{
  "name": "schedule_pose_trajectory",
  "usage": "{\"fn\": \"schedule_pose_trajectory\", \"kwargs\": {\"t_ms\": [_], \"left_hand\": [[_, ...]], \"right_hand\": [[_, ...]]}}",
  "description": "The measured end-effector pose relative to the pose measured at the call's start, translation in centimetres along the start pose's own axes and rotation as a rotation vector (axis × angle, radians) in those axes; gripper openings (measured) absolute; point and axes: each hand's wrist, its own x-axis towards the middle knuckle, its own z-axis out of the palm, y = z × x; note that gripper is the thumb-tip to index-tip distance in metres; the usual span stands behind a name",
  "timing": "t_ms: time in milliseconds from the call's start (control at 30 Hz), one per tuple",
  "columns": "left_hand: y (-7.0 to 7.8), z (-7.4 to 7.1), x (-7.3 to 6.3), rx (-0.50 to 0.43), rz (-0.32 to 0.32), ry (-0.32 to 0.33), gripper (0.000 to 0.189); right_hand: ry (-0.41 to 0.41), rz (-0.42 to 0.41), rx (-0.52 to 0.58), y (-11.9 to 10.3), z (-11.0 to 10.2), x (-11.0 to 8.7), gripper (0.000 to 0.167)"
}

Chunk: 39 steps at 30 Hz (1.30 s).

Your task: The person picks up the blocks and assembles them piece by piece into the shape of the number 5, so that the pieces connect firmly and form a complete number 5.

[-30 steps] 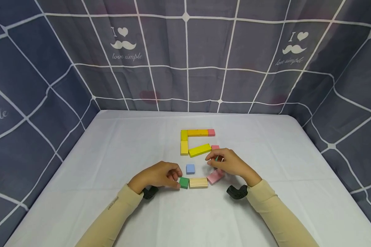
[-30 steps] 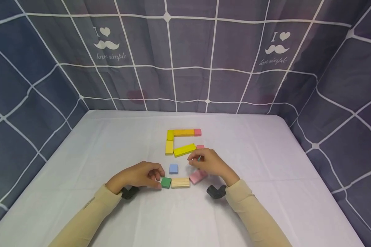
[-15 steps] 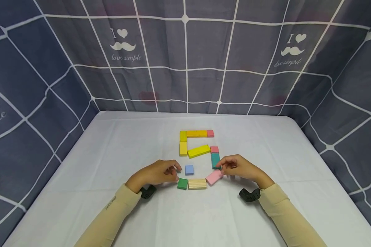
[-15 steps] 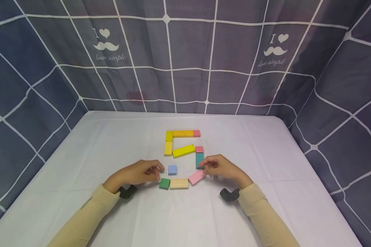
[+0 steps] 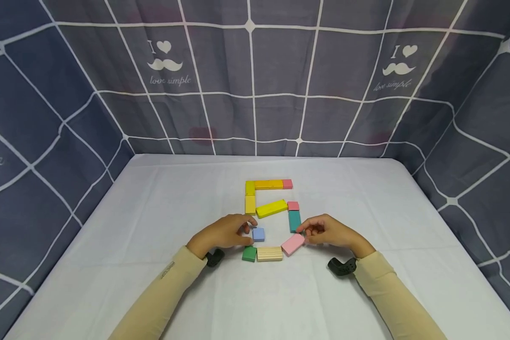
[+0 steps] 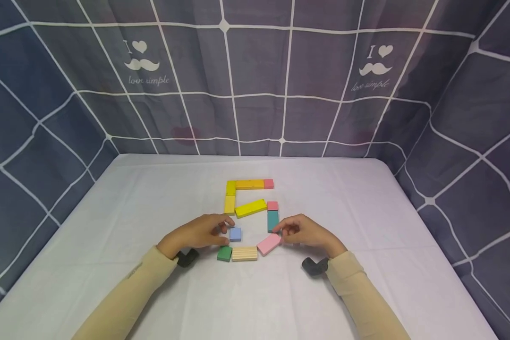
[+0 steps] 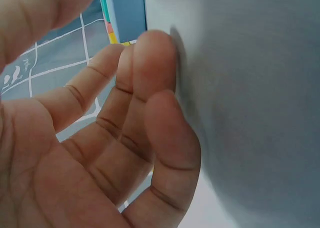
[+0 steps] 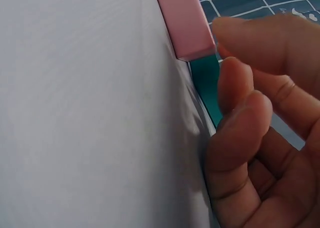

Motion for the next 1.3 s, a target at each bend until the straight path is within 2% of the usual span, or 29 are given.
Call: {"fn": "schedule_pose_trajectory", "kwargs": {"t_ms": [267, 533, 800, 1133, 1300], "left_hand": [[0.4, 0.1, 1.2, 0.019, 0.006, -0.008, 0.030], [0.1, 0.0, 1.2, 0.015, -0.017, -0.001, 0.025], [-0.5, -0.2, 0.8, -0.003, -0.022, 0.014, 0.023], [-1.5, -0.9, -0.7, -0.030, -0.049, 0.051, 0.022], [-1.9, -1.1, -1.2, -0.026, -0.054, 0.054, 0.021]], "right_hand": [[0.013, 0.026, -0.001, 0.0, -0.1, 0.0, 0.026], [0.019, 0.027, -0.005, 0.2, -0.1, 0.1, 0.025], [0.019, 0.025, 0.003, 0.2, 0.0, 0.1, 0.025], [0.011, -0.006, 0.003, 0.6, 0.1, 0.2, 0.025], [0.016, 0.012, -0.009, 0.5, 0.1, 0.2, 0.025]]}}
